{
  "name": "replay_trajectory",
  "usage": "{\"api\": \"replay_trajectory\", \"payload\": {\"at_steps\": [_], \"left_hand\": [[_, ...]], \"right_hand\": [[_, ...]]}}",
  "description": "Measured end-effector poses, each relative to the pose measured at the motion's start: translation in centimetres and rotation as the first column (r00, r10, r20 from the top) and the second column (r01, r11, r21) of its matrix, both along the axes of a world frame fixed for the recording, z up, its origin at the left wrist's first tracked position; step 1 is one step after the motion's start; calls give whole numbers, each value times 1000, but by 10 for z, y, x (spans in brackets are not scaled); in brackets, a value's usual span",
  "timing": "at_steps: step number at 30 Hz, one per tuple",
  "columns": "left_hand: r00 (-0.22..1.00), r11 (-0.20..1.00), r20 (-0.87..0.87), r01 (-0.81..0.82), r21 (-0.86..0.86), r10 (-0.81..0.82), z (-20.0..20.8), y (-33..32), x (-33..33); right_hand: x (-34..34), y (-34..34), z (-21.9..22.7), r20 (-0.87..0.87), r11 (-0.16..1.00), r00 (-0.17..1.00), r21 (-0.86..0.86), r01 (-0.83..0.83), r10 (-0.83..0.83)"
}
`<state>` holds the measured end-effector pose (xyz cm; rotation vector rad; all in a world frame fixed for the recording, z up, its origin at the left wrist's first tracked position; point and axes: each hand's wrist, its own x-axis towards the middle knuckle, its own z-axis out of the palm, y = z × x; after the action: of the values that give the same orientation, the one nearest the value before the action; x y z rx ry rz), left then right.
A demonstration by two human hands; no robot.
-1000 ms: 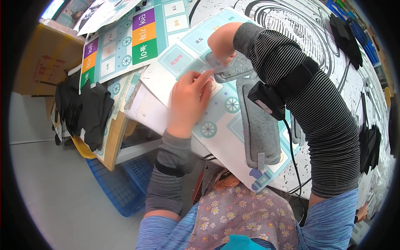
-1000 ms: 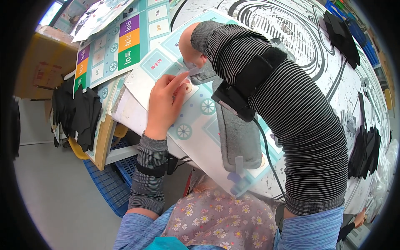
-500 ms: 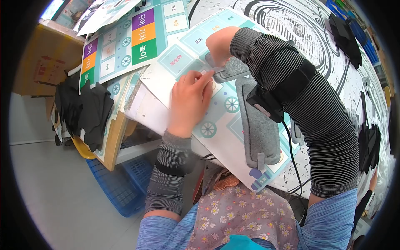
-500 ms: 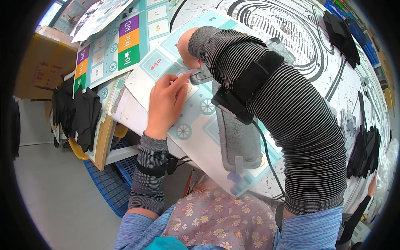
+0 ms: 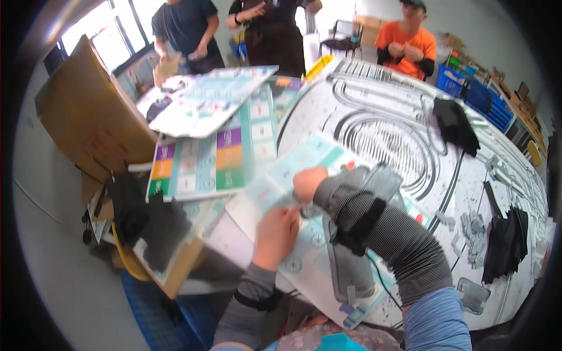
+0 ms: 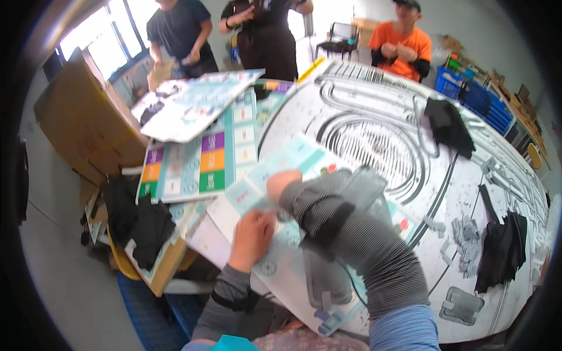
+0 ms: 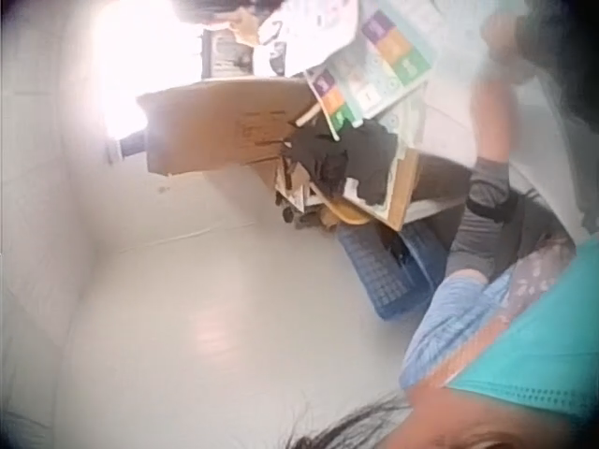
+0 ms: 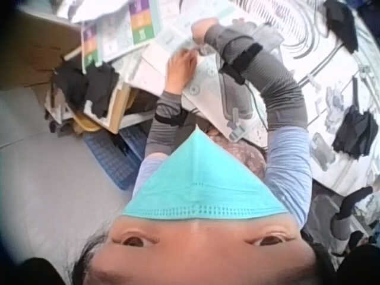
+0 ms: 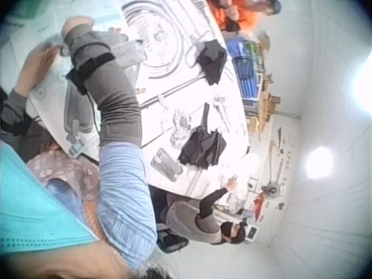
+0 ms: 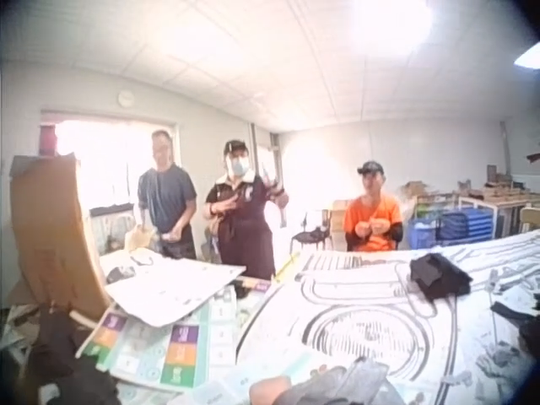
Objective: Applying adhesive strips to fabric shoe upper components and organizing them on a template.
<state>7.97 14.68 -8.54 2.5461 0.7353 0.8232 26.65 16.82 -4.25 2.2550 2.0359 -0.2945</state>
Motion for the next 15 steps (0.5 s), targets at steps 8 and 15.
{"api": "replay_trajectory", "payload": {"at_steps": [8,15], "left_hand": [[999,995,17,-42,89,41,-6,-4,-17],[998,992,33,-63,110,60,-6,-9,-12]], "right_hand": [[-20,-11,26,-23,994,998,-96,60,-62],[-19,-19,11,33,995,995,34,95,-97]]}}
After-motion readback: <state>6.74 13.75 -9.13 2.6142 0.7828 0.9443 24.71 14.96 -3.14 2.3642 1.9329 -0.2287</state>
